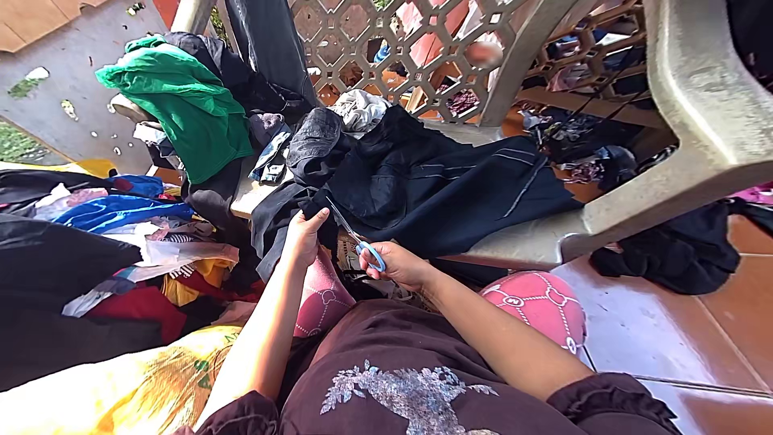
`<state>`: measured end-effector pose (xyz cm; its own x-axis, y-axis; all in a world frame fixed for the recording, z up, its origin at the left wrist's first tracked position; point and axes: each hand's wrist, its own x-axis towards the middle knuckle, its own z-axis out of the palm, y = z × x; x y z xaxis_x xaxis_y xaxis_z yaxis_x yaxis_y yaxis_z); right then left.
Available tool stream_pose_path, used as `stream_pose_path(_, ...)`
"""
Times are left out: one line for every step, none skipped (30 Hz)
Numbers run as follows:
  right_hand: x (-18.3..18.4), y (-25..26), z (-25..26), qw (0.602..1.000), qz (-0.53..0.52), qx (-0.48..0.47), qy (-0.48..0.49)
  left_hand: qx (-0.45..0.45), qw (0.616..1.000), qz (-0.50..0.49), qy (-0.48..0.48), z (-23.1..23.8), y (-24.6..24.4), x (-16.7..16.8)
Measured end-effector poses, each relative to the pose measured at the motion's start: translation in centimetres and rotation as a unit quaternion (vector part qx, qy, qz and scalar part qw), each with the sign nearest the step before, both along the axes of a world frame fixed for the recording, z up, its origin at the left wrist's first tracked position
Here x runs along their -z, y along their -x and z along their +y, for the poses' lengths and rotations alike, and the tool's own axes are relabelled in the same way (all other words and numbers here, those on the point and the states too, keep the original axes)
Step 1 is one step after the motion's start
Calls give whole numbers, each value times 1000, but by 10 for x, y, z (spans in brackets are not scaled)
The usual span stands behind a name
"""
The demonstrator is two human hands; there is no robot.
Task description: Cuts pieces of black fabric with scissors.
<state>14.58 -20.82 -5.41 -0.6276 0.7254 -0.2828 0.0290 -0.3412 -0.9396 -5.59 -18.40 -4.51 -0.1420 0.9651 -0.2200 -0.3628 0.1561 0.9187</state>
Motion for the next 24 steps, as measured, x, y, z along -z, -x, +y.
stream_pose_path(0,0,0,1000,1,-6,3,5,1000,-13,4,-1,0,-1)
stream_pose_path(0,1,1,1000,2,-12,5,11,1000,-22,7,-2,0,-2)
stream_pose_path(0,1,1,1000,3,-17,6,18,999,-29,9,-4,-1,-2)
stream_pose_path(0,2,2,1000,5,-20,6,25,999,-34,12,-5,-1,-2)
stream_pose_path(0,3,3,1000,5,-21,5,30,999,-39,14,-6,-1,-1)
stream_pose_path(0,5,3,1000,5,-21,5,34,998,-43,16,-7,-1,-1)
stream_pose_path(0,6,4,1000,5,-20,6,37,998,-46,18,-8,-2,-1)
stream_pose_path(0,7,4,1000,6,-19,6,40,998,-49,19,-9,-3,-2)
stream_pose_path(1,9,5,1000,7,-18,5,43,998,-51,18,-10,-4,-3)
stream_pose_path(1,10,5,1000,6,-17,5,44,997,-53,17,-11,-5,-4)
stream_pose_path(1,10,5,1000,5,-16,4,45,997,-54,18,-11,-5,-5)
stream_pose_path(1,11,5,1000,2,-14,1,44,997,-55,20,-11,-6,-5)
stream_pose_path(0,11,5,1000,-2,-13,-4,43,997,-54,22,-11,-5,-6)
stream_pose_path(0,12,5,1000,-5,-8,-8,43,997,-55,23,-10,-5,-5)
stream_pose_path(0,11,5,1000,-5,0,-10,44,997,-57,23,-10,-4,-5)
stream_pose_path(0,11,5,1000,-8,7,-13,43,997,-58,24,-10,-3,-5)
stream_pose_path(1,10,5,1000,-11,9,-13,43,997,-58,26,-10,-3,-5)
stream_pose_path(1,10,5,1000,-13,8,-13,43,997,-55,32,-10,-2,-5)
stream_pose_path(2,9,5,1000,-15,6,-12,45,997,-52,38,-11,-2,-5)
stream_pose_path(3,8,6,1000,-16,1,-10,49,997,-49,44,-11,-2,-6)
stream_pose_path(2,8,6,1000,-18,-4,-7,55,996,-45,51,-12,-1,-6)
stream_pose_path(2,8,6,1000,-22,-8,-2,60,996,-42,57,-12,-1,-6)
stream_pose_path(1,8,5,1000,-24,-11,3,63,995,-39,60,-13,0,-6)
stream_pose_path(1,9,5,1000,-24,-13,7,67,995,-36,62,-13,0,-6)
